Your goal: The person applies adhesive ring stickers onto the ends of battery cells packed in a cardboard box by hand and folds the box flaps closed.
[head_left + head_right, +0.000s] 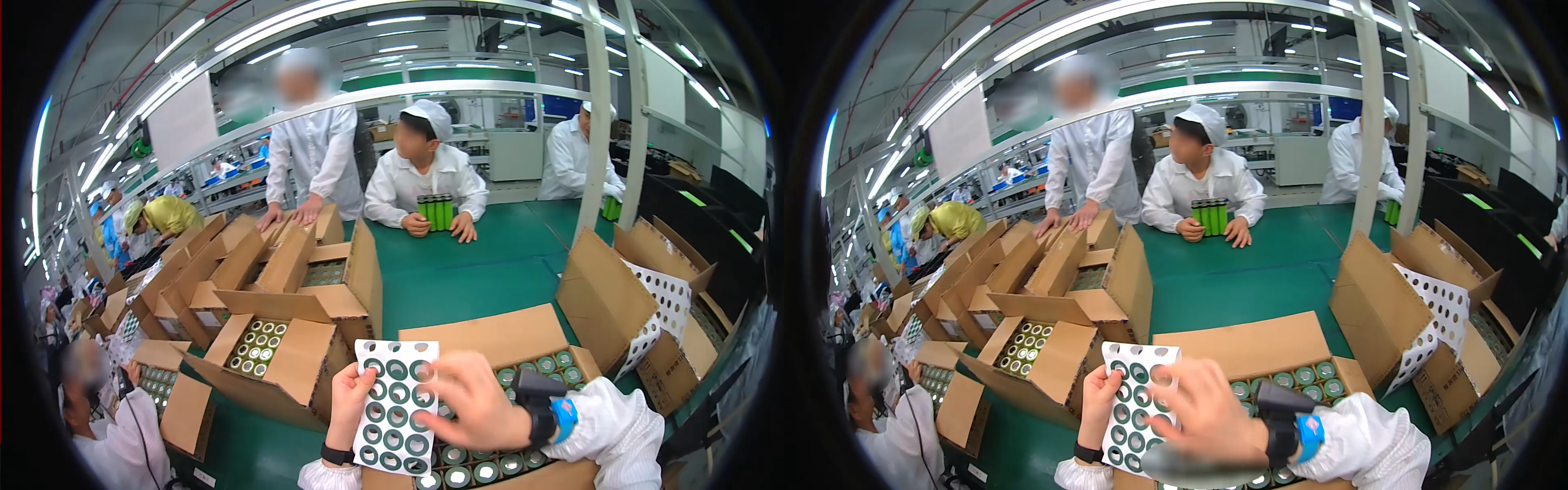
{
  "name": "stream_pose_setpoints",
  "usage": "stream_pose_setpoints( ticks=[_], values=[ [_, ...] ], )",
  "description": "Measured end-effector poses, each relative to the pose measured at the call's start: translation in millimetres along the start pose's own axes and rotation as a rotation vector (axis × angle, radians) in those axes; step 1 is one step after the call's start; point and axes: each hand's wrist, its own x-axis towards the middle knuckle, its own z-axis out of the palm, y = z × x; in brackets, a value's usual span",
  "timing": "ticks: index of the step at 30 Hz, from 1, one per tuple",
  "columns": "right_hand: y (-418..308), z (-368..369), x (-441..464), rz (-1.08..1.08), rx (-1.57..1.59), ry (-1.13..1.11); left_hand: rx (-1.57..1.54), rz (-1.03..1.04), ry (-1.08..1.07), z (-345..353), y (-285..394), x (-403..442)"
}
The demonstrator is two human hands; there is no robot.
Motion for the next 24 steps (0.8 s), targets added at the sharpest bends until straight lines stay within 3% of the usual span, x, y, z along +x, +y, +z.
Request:
stream_pose_setpoints(
  ticks=[1, 3, 8, 10, 12, 15, 20, 22, 24],
  values=[
    [8, 5, -1, 0.007, -0.015, -0.001, 0.001, -0.006, -0.029, 3, 0, -1],
    [27, 16, -5, 0.305, 0.252, 0.053, -0.001, -0.009, -0.081, 6, -3, -3],
    [55, 24, -16, 0.479, 0.358, -0.145, 0.077, -0.049, -0.102, -1, -6, -2],
    [63, 33, -21, 0.673, 0.745, -0.146, 0.148, -0.052, -0.144, -11, -11, 3],
    [68, 38, -25, 0.671, 0.761, -0.11, 0.133, 0.014, -0.126, -2, -9, 3],
    [69, 39, -26, 0.744, 0.897, -0.146, -0.028, -0.116, -0.081, 13, 8, -3],
    [62, 28, -19, 0.866, 0.651, -0.346, 0.052, -0.084, 0.008, 2, -7, 0],
    [65, 33, -23, 0.489, 0.475, -0.268, 0.067, -0.101, 0.014, 6, 0, -1],
    [62, 32, -22, 0.516, 0.468, -0.254, 0.082, -0.085, 0.022, 3, -2, 0]
  ],
)
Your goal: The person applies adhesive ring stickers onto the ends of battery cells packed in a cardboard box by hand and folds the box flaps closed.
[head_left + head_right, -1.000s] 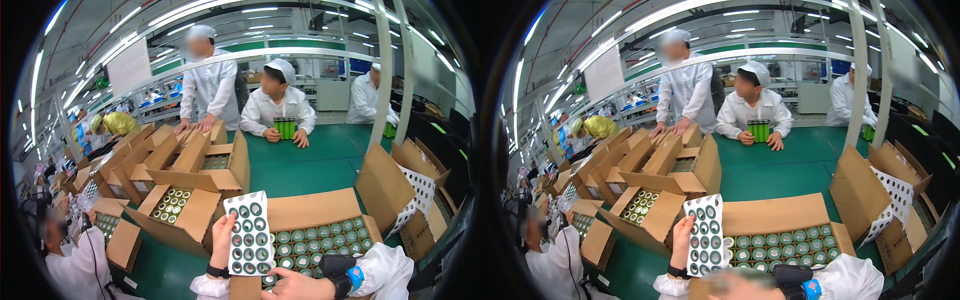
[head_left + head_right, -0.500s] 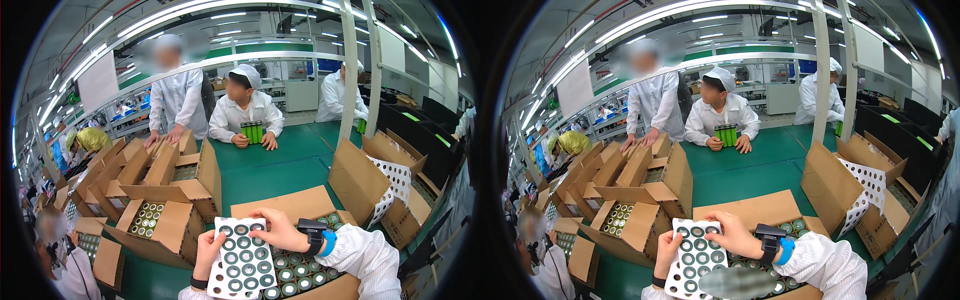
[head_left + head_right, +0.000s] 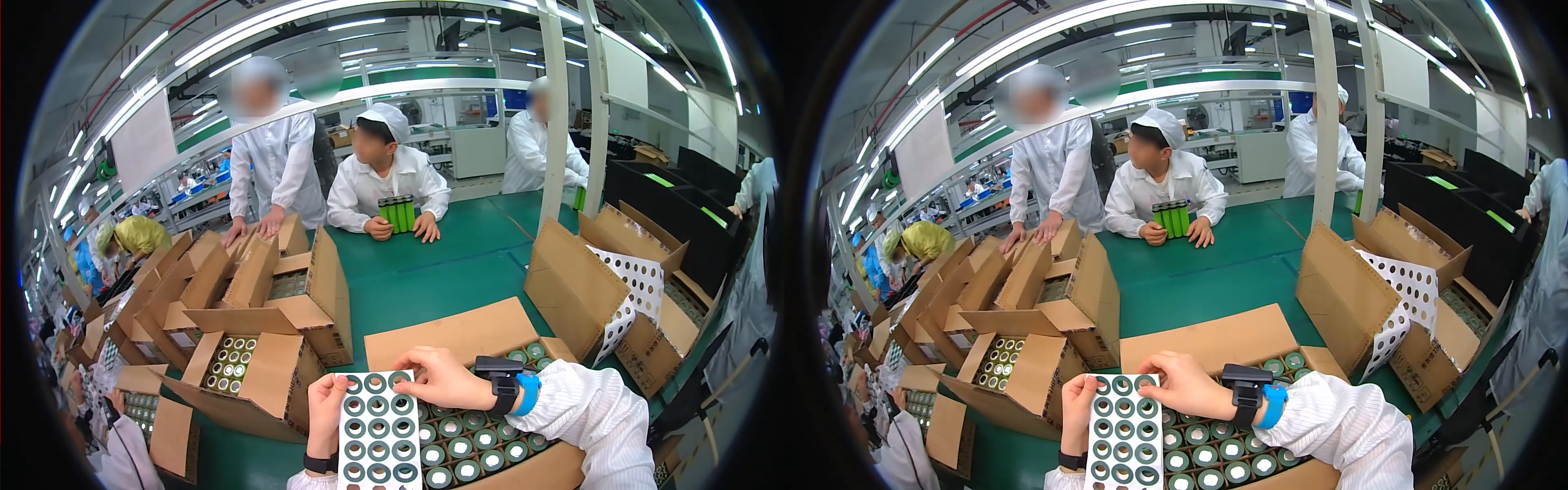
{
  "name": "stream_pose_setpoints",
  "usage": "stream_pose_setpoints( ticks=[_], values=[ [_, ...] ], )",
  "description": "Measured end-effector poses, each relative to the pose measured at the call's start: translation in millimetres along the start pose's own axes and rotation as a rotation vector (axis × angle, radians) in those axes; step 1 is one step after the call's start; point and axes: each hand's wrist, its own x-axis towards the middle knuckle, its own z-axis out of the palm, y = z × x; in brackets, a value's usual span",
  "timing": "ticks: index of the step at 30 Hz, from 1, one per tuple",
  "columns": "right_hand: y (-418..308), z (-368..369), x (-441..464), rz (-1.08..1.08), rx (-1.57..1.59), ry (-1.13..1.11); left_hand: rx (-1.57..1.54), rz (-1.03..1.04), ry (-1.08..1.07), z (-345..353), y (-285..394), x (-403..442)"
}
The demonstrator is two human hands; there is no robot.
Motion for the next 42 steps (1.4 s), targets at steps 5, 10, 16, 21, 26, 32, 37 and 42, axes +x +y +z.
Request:
stream_pose_setpoints(
  ticks=[5, 10, 16, 21, 26, 32, 37, 42],
  values=[
    [1, -1, 0, 0.114, 0.117, 0.01, 0.032, 0.033, -0.045, 0, -5, 0],
    [-4, -2, -1, 0.083, 0.102, 0.014, 0.125, 0.068, -0.081, -11, -12, 7],
    [-4, -2, -3, -0.076, -0.374, -0.027, 0.142, 0.036, -0.102, -7, -12, 6],
    [-5, 0, -3, -0.226, -0.415, 0.019, 0.085, -0.005, -0.144, -10, -18, 9],
    [-20, -3, -2, -0.194, 0.227, 0.259, -0.288, 0.081, -0.016, -20, -46, 23],
    [10, 13, -8, 0.346, 0.425, 0.001, -0.646, 0.03, -0.171, -22, -81, 16],
    [3, 31, -22, 0.092, -0.025, -0.312, -0.756, 0.17, -0.238, -2, -57, -1],
    [0, 34, -26, 0.078, -0.064, -0.287, -0.782, -0.013, -0.136, 6, -32, -15]
  ],
)
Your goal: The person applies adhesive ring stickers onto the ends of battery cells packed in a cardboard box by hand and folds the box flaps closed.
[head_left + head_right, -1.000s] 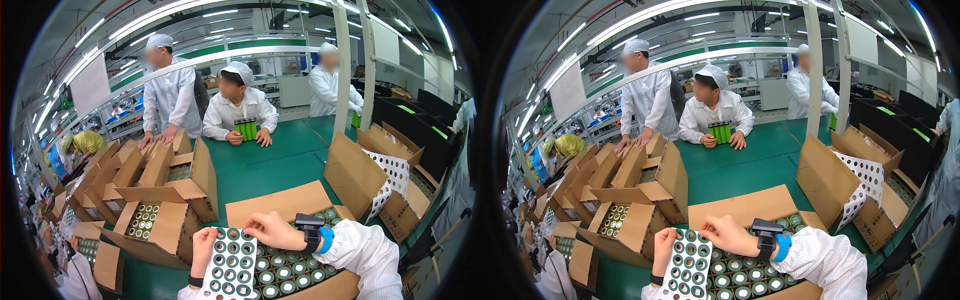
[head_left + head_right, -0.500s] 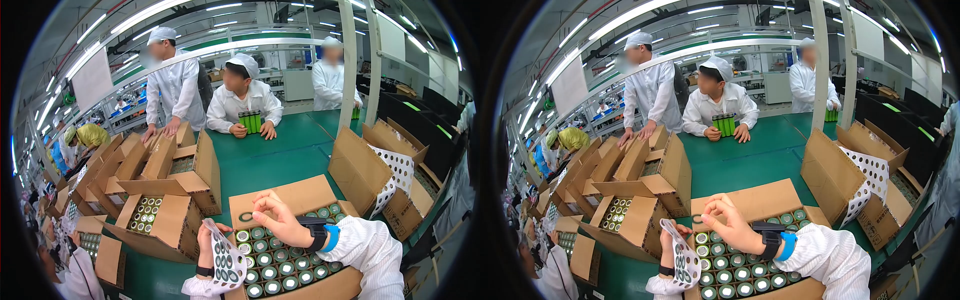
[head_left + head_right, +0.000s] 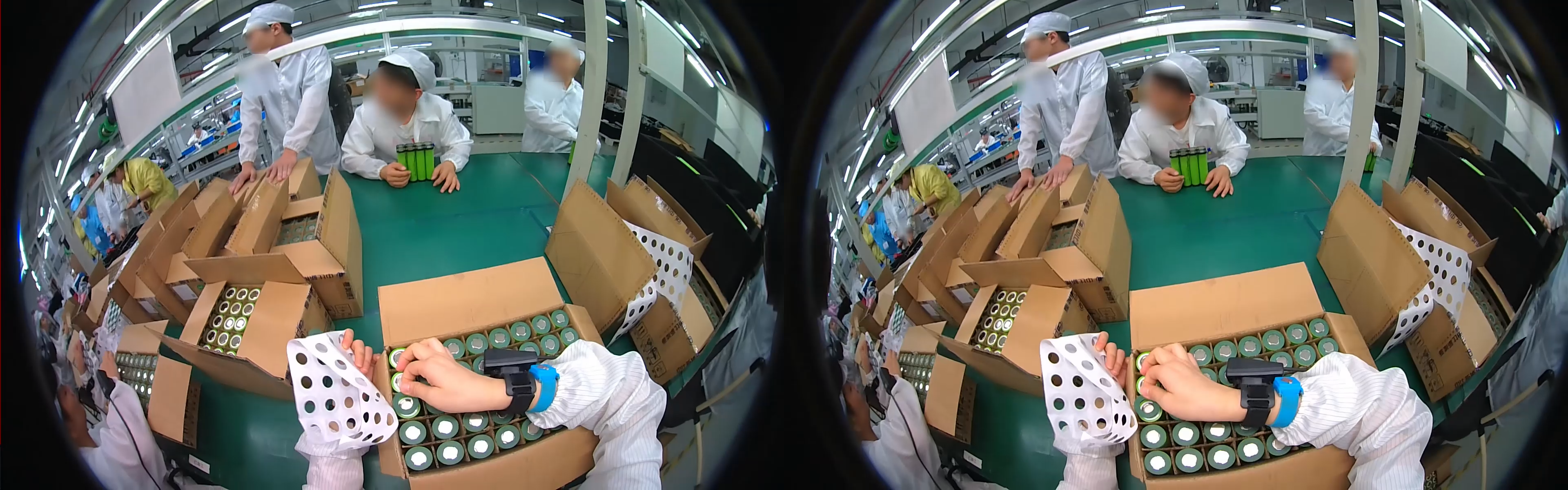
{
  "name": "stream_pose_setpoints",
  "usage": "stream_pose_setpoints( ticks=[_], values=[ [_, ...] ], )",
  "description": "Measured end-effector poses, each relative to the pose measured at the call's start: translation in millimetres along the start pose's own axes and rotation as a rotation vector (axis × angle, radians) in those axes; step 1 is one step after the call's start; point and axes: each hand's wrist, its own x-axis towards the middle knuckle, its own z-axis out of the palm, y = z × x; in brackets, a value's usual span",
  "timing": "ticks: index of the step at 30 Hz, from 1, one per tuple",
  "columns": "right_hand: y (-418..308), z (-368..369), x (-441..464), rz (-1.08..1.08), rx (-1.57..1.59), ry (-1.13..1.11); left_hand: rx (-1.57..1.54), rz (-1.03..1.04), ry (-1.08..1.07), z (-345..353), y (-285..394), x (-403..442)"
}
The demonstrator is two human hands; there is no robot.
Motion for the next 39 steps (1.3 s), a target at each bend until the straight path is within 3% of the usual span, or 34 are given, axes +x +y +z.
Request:
stream_pose_setpoints(
  ticks=[2, 6, 13, 28, 39],
  values=[
    [-2, 1, 0, -0.003, -0.05, 0.015, 0.006, 0.006, -0.073, -5, -1, 2],
    [0, 7, -1, -0.07, -0.091, 0.084, 0.024, 0.001, 0.02, -18, -4, 4],
    [-1, 6, -2, -0.027, -0.099, 0.034, -0.007, -0.009, -0.086, -18, -4, 5],
    [-4, 7, -1, -0.091, -0.112, 0.105, -0.024, -0.026, 0.004, -10, -2, 1],
    [-7, 6, -2, -0.108, -0.133, 0.119, -0.052, -0.036, -0.073, -16, -2, 4]
  ],
)
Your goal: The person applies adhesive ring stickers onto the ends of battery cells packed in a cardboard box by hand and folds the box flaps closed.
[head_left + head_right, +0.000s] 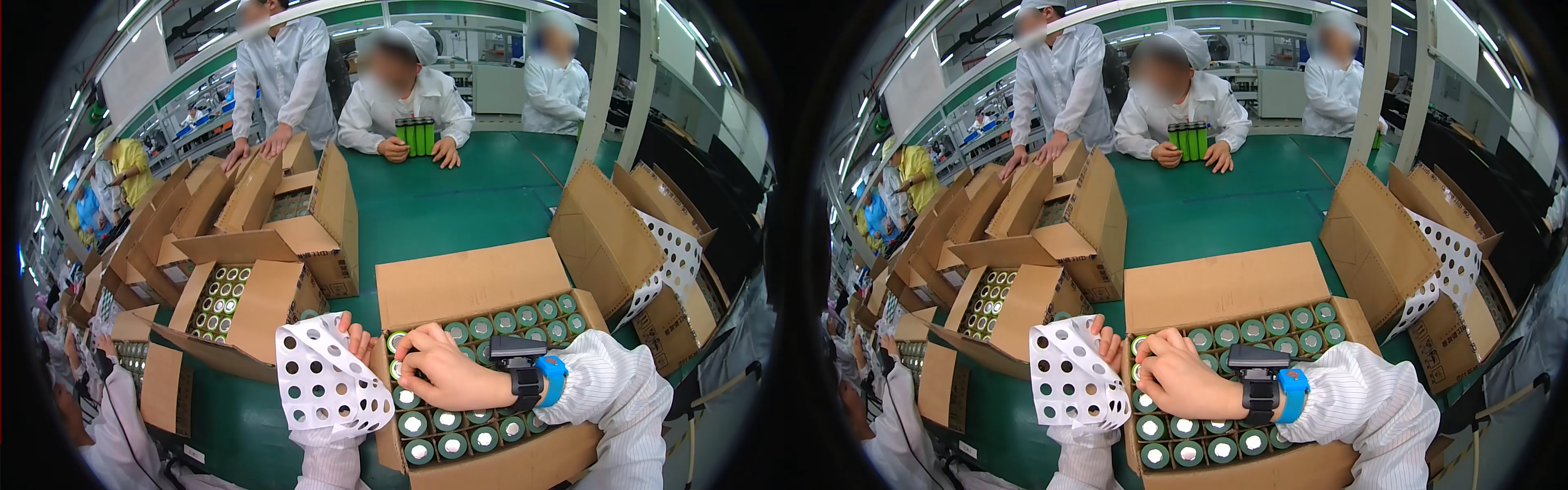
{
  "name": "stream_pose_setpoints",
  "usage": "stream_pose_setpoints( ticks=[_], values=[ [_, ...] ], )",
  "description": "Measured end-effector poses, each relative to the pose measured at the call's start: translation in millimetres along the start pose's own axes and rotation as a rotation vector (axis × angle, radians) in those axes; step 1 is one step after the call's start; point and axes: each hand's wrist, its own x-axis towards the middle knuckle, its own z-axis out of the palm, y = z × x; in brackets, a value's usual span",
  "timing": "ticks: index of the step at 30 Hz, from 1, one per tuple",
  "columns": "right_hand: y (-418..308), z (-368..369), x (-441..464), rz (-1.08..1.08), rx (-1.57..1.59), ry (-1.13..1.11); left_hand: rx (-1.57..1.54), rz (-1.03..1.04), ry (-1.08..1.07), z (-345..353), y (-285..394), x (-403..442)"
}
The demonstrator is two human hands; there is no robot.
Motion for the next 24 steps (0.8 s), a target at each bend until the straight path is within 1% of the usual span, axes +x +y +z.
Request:
stream_pose_setpoints(
  ticks=[4, 7, 11, 14, 16, 17, 19, 24],
  values=[
    [-0.4, -0.1, 0.1, -0.005, -0.009, -0.002, 0.021, -0.001, 0.04, 0.4, 0.6, 0.1],
    [-1.2, 0.4, 0.0, -0.01, -0.011, 0.004, 0.009, -0.021, -0.002, -0.5, 2.4, 0.0],
    [-0.6, 0.2, 0.5, -0.019, -0.023, 0.008, 0.063, -0.013, 0.023, 1.5, 2.2, -0.1],
    [-1.7, 1.0, -0.1, -0.032, -0.028, 0.018, 0.016, -0.017, 0.024, 2.1, 2.0, -1.3],
    [-1.5, 0.6, -0.1, -0.038, -0.033, 0.024, 0.034, -0.013, 0.092, 6.0, 2.2, -2.4],
    [-1.2, 0.7, -0.2, -0.051, -0.034, 0.028, 0.034, -0.013, 0.092, 3.9, 2.3, -1.5],
    [-1.0, 1.5, -0.8, -0.061, -0.033, 0.03, -0.045, -0.028, 0.018, -2.2, 3.0, 0.2],
    [-1.1, 1.4, -1.0, -0.067, -0.039, 0.033, -0.041, -0.019, 0.065, 3.7, 1.8, 1.0]
  ],
)
